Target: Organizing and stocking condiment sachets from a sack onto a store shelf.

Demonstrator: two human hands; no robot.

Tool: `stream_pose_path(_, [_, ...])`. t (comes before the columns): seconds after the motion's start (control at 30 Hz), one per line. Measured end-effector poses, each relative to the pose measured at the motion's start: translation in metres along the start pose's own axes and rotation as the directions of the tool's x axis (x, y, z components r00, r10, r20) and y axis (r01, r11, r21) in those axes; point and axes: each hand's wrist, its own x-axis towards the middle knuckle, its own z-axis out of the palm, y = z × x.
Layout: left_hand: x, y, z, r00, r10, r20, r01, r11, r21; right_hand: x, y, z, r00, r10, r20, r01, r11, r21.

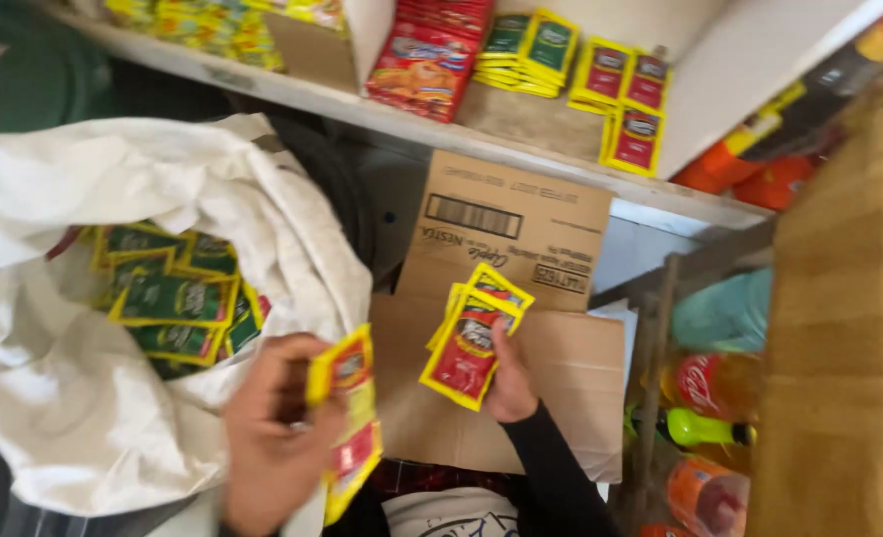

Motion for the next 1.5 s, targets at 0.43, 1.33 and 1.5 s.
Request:
stream_pose_path(0.43, [0.033,-0.064,0.118,0.904,0.352,0.241,-0.396,0.904,0.164,-0.013,-0.008,-0.055,0.844,-0.103,0.526,-0.250,0.793,0.556])
stream_pose_path(1.33, [0.020,-0.125,0.129,0.986,0.070,0.152,-0.057,0.995,-0.083,-0.004,-0.045,0.001,0.985,-0.169,0.025,0.149,0.923,0.354])
stream_pose_path(1.5, [0.019,-0.100,0.141,0.984,0.027,0.174,0.011,0.977,-0.212,-0.006,-0.045,0.011,0.956,-0.290,-0.048,0.294,0.932,0.211])
